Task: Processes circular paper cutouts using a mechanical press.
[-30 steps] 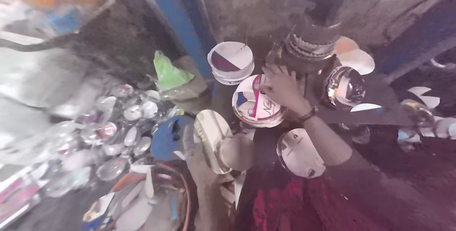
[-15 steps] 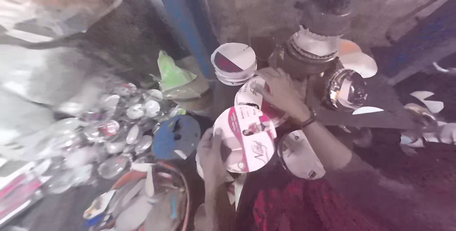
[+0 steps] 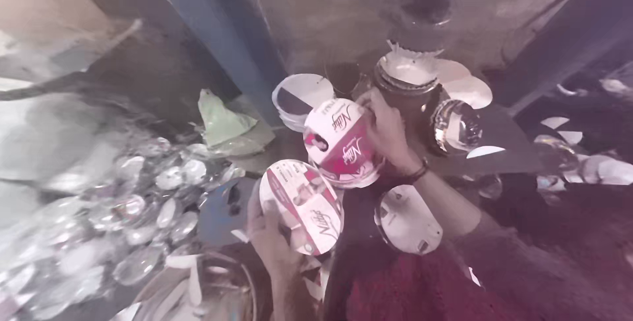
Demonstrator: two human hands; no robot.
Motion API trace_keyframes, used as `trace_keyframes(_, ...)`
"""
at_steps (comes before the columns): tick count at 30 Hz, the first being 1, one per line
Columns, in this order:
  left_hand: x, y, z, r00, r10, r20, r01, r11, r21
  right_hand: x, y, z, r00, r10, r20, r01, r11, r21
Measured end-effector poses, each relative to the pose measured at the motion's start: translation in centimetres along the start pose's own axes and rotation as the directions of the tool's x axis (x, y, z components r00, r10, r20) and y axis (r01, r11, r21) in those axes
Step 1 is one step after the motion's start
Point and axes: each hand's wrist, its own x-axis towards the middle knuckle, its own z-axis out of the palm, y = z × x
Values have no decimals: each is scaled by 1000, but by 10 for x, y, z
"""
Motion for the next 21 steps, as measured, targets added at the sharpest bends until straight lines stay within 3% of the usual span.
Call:
trace_keyframes(4,7,0,3,993,-79,82,88,991,-105,17,6,-14,999,19,51,-26,989,144)
trace_keyframes(10,13,6,36,954,-112,278,142,986,-91,1,-25,-24,906,-10,423,-156,921,357)
trace_keyframes(13,12,2,49,945,-112,309,173,969,-177,-6,-23,-31,908,-44,416,-150,894,421)
trace_keyframes(16,5,-3,51,974,-60,220,107,972,-210,-19,-17,-48,906,-39,421,-83,960,269)
trace_keyframes(21,-20,-7,60,961,-85,265,136,974,-181,-53,-19,-63,872,59,486,-263,894,363)
